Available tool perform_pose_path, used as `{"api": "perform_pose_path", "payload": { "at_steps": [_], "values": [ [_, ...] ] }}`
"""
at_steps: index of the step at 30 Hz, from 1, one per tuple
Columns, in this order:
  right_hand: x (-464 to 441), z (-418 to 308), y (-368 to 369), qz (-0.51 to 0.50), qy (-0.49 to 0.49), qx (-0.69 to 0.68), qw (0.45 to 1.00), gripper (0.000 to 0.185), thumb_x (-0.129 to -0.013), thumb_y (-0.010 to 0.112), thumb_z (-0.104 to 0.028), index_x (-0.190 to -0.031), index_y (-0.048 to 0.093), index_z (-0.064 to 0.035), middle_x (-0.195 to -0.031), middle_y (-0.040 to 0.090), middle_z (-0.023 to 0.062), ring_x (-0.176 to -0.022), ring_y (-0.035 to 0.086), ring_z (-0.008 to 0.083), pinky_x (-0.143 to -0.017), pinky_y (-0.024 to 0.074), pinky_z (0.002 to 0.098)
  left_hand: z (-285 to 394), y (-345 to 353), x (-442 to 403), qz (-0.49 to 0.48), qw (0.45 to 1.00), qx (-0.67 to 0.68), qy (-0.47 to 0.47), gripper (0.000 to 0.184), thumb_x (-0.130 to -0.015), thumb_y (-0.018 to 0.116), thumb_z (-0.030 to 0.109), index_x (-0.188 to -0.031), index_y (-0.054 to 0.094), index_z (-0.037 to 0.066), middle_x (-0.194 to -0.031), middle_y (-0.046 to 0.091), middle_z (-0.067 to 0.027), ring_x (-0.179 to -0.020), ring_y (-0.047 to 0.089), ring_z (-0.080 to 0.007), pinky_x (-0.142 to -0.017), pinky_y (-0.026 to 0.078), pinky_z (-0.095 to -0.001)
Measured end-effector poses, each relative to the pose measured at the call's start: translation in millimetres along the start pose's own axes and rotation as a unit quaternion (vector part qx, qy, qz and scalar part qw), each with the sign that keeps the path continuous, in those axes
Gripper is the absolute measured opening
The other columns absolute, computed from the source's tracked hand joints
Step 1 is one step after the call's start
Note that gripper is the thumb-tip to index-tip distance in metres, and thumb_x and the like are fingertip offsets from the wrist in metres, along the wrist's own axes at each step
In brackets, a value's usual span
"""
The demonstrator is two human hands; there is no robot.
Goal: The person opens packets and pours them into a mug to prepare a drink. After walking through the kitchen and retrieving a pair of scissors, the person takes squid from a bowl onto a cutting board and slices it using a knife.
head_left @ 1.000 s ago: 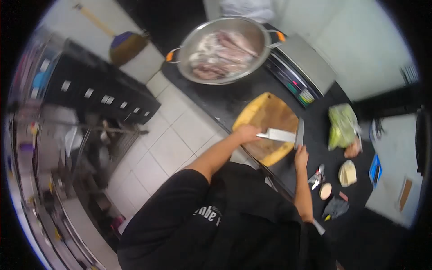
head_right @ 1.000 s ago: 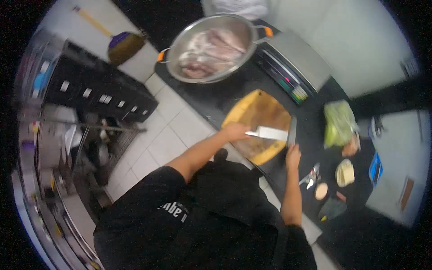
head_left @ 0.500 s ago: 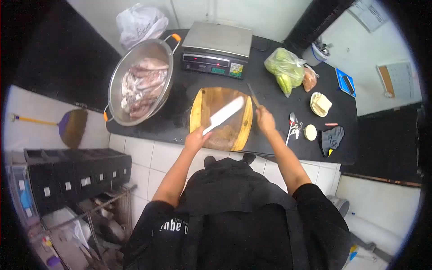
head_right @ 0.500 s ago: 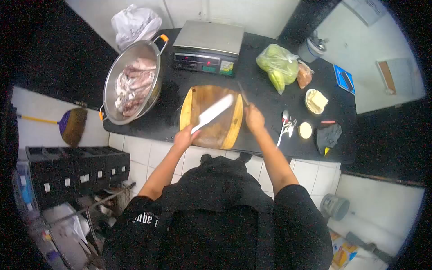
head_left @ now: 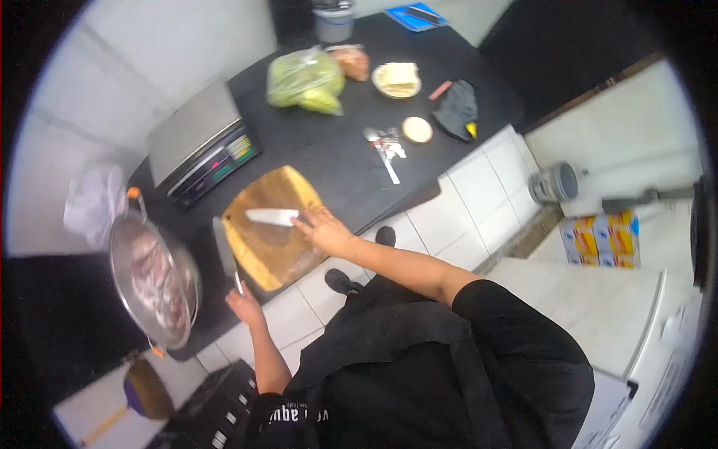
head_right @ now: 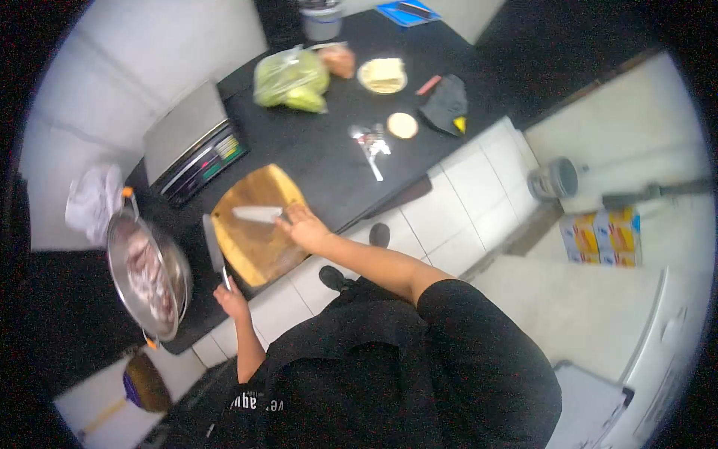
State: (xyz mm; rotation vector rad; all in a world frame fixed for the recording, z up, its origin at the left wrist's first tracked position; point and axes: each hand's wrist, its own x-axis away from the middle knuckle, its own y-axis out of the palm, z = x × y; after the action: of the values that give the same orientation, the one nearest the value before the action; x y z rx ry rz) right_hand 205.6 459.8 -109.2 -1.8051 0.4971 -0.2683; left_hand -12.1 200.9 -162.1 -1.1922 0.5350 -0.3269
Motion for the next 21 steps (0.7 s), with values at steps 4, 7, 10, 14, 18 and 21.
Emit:
{"api": "perform_pose_path", "payload": {
  "at_steps": [4, 7, 10, 14, 18, 21],
  "values": [
    [52, 32, -49, 0.042, 0.048, -0.069, 0.996, 0.06, -0.088, 0.057, -0.025, -0.142, 0.035, -0.0125, -0.129, 0.049, 0.0216, -0.127, 0.041, 0.0391, -0.102, 0.0307, 0.0587, 9, 15, -3, 0.058, 0.996, -0.065, -0.006, 0.037, -0.09, 0.057, 0.032, -0.108, 0.057, -0.001, -0.1, 0.056, -0.0199, -0.087, 0.056, -0.0382, -0.076, 0.045, -0.0475],
    [109, 90, -65, 0.073, 0.15, -0.061, 0.984, 0.058, -0.087, 0.058, -0.022, -0.14, 0.037, -0.0122, -0.129, 0.048, 0.0208, -0.125, 0.042, 0.038, -0.099, 0.0332, 0.0581, 55, 4, -2, 0.056, 0.982, -0.161, -0.083, 0.05, -0.09, 0.056, 0.036, -0.126, 0.048, 0.001, -0.121, 0.051, -0.0186, -0.108, 0.051, -0.0365, -0.089, 0.041, -0.0517],
    [177, 152, -91, 0.126, 0.223, -0.064, 0.964, 0.055, -0.088, 0.056, -0.017, -0.14, 0.037, -0.0129, -0.132, 0.046, 0.0201, -0.122, 0.044, 0.0382, -0.097, 0.0369, 0.0549, 142, -5, -7, 0.02, 0.984, -0.156, -0.087, 0.059, -0.092, 0.053, 0.037, -0.137, 0.037, 0.004, -0.135, 0.041, -0.019, -0.126, 0.039, -0.0365, -0.1, 0.032, -0.0563],
    [261, 224, -120, 0.211, 0.33, -0.15, 0.908, 0.059, -0.084, 0.051, -0.002, -0.14, 0.037, -0.0118, -0.134, 0.045, 0.0197, -0.114, 0.051, 0.0396, -0.093, 0.045, 0.0449, 336, -5, 28, 0.032, 0.976, 0.019, 0.215, 0.06, -0.091, 0.054, 0.032, -0.137, 0.034, 0.0, -0.136, 0.037, -0.0238, -0.124, 0.039, -0.0397, -0.101, 0.029, -0.0527],
    [345, 309, -168, 0.137, 0.349, -0.209, 0.903, 0.068, -0.08, 0.049, 0.005, -0.143, 0.032, -0.0136, -0.122, 0.053, 0.0212, -0.097, 0.059, 0.0375, -0.083, 0.05, 0.0415, 508, 28, 95, 0.004, 0.929, 0.167, 0.331, 0.062, -0.091, 0.054, 0.031, -0.139, 0.032, 0.001, -0.138, 0.034, -0.0243, -0.125, 0.035, -0.0409, -0.102, 0.024, -0.0557],
    [402, 382, -207, 0.16, 0.411, -0.175, 0.88, 0.026, -0.089, 0.054, -0.023, -0.108, 0.062, -0.0073, -0.088, 0.064, 0.018, -0.076, 0.063, 0.0338, -0.068, 0.0517, 0.0407, 612, 59, 124, -0.024, 0.889, 0.191, 0.415, 0.063, -0.09, 0.055, 0.031, -0.139, 0.031, 0.0, -0.138, 0.033, -0.0245, -0.125, 0.034, -0.0419, -0.102, 0.023, -0.0561]
  ]
}}
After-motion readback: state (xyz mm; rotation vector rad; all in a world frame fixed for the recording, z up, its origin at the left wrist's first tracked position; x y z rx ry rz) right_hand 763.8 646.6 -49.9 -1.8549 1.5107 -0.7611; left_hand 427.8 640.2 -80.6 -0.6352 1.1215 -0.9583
